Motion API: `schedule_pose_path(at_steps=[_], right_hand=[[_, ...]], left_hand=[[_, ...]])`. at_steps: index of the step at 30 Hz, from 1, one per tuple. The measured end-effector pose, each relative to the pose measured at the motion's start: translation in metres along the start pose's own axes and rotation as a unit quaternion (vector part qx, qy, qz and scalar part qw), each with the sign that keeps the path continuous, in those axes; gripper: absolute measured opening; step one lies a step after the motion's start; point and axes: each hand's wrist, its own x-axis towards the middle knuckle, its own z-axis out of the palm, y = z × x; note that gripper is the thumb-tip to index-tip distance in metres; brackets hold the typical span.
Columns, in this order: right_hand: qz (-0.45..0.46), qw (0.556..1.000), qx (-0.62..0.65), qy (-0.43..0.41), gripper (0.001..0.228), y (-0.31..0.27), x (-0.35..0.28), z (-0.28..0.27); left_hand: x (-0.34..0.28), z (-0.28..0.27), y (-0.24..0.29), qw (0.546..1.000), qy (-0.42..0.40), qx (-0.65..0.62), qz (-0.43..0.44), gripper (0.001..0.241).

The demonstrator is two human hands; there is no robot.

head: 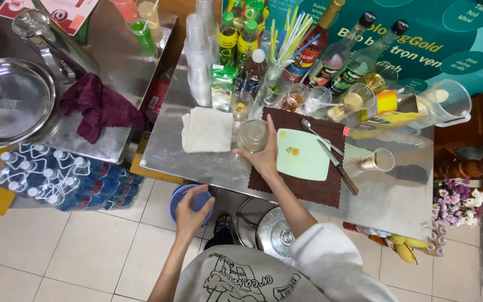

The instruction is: The person retrieves ice from a cooler, adds it to a shaker containing a yellow liquid, and shakes the mixture. They then pour the drink into a plastic cup, add a lime garnish, insert a straw, and place the finished drink on a display stand.

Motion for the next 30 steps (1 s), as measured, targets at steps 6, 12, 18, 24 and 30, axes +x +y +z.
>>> schedule_pose_path(at_steps=[6, 12, 18, 24, 30], right_hand=[[-0.006, 1.0, -0.003, -0.005, 0.138, -0.014, -0.006, -0.012], [0.026, 0.983, -0.18, -0.01, 0.068, -0.025, 0.019, -0.028], [-0.079, 0.968, -0.24, 0.012, 0.053, -0.02, 0.02, -0.037], [-0.116, 0.971, -0.203, -0.051, 0.048, -0.034, 0.022, -0.052], [-0.094, 0.973, -0.121, -0.172, 0.047, -0.051, 0.027, -0.073]], left_hand=[[0.046, 0.052, 0.032, 0.996, -0.021, 0.02, 0.089, 0.059], [0.108, 0.105, 0.063, 0.985, -0.088, 0.029, 0.148, 0.112], [0.161, 0.14, 0.01, 0.985, -0.054, 0.041, 0.157, 0.097], [0.176, 0.131, 0.007, 0.941, -0.063, 0.095, 0.319, 0.089], [0.178, 0.124, 0.01, 0.925, -0.103, 0.099, 0.351, 0.085]])
